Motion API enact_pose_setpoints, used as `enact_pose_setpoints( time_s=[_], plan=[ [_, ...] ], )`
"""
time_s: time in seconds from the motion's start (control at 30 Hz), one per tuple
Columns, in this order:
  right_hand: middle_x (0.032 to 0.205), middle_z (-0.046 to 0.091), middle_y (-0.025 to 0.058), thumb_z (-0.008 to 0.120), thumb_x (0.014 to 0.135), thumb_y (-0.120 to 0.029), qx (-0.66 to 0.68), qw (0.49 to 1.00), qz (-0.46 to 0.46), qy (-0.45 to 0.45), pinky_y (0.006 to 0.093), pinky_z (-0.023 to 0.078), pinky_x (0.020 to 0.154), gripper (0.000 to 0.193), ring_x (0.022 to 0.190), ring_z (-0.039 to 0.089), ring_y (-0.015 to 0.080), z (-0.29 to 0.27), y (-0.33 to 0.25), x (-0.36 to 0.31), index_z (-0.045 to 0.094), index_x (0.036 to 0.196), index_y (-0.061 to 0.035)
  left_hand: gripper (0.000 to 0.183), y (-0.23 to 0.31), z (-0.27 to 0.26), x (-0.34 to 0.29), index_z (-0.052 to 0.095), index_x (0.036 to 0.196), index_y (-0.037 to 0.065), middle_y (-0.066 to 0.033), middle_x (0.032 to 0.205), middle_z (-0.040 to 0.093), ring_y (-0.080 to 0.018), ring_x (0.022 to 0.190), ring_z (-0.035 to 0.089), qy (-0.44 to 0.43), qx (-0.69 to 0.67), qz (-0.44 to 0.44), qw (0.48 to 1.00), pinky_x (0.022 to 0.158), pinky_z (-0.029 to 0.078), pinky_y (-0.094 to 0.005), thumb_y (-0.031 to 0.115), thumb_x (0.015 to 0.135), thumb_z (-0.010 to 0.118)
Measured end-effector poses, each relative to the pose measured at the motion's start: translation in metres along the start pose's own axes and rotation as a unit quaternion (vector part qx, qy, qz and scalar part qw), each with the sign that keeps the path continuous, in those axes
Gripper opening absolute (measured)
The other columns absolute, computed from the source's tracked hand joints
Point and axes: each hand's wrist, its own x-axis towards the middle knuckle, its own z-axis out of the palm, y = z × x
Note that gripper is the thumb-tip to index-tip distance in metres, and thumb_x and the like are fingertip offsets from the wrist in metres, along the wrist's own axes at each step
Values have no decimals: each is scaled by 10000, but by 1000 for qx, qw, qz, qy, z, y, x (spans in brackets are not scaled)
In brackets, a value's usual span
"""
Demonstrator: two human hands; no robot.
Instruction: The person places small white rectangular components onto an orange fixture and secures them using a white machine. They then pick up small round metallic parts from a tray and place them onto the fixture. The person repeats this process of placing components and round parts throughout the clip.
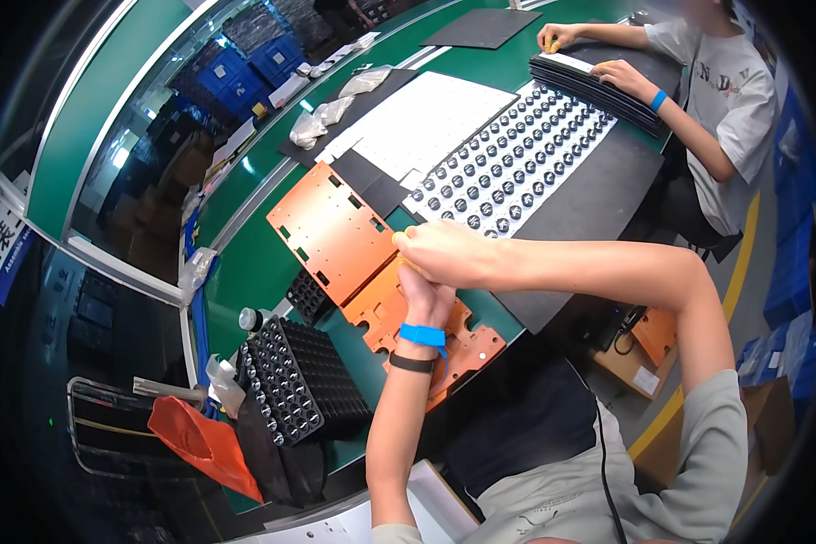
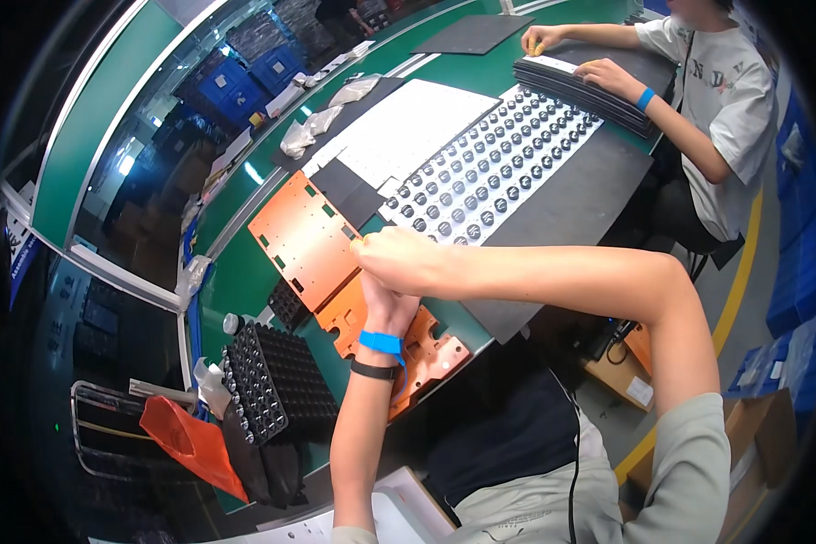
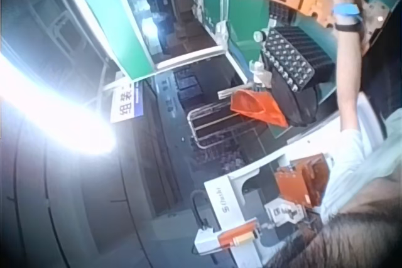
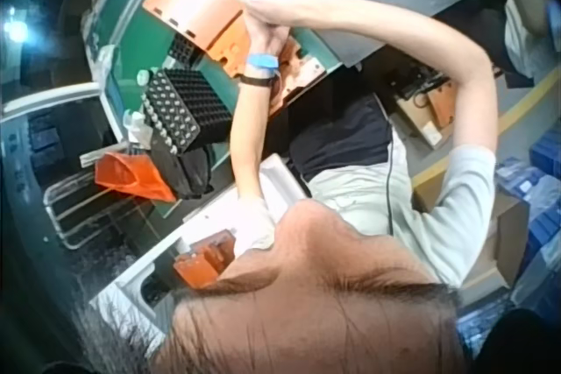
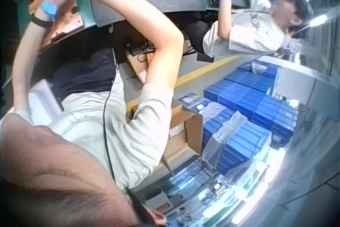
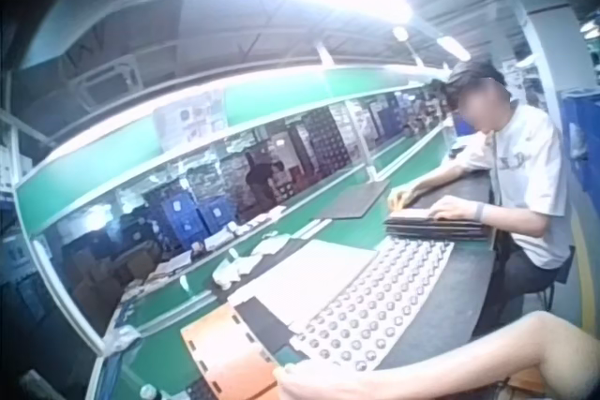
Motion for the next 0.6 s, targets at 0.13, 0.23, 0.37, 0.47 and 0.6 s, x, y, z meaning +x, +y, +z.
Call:
enact_pose_setpoints(
  time_s=[0.13, 0.23, 0.37, 0.47, 0.6],
  plan=[
    [750, 648, 213, 593, 761, -33, 19, 993, 9, 114, 428, 554, 651, 97, 722, 679, 367, 2, 17, 39, 564, 831, 27, 421, 1, -18, -4, 561, 1066, 83, -51, 899, 606, -208, 703, 580, 22, 29, -54, 998, 631, 504, -310, 463, 998, 393],
    [892, 695, 166, 614, 853, -113, 37, 977, 44, 206, 429, 545, 670, 205, 757, 681, 377, 11, 65, 79, 646, 1028, -10, 421, 1, 0, -8, 544, 905, 95, -32, 734, 510, -140, 577, 420, -31, -1, -77, 997, 519, 312, -273, 475, 997, 387],
    [940, 651, 223, 608, 850, -156, 150, 947, 167, 231, 475, 516, 842, 307, 938, 645, 389, 65, 127, 157, 615, 1117, -5, 439, -3, -1, -14, 579, 891, 101, -28, 727, 528, -157, 582, 462, -10, 15, -62, 998, 525, 338, -280, 483, 1005, 395],
    [1082, 634, 235, 626, 867, -205, 76, 967, 139, 201, 463, 495, 884, 303, 1052, 612, 378, 117, 174, 203, 618, 1114, -29, 442, -13, 4, -17, 589, 909, 73, -36, 742, 532, -164, 586, 472, 23, 6, -55, 998, 525, 344, -281, 445, 1025, 380],
    [1287, 544, 222, 614, 893, -319, -2, 993, 115, 41, 506, 421, 990, 456, 1241, 502, 384, 174, 191, 270, 558, 1262, -57, 435, -12, -7, -25, 579, 943, 40, -50, 781, 531, -163, 606, 467, 43, 34, -14, 998, 524, 334, -268, 394, 1044, 346]
  ],
)
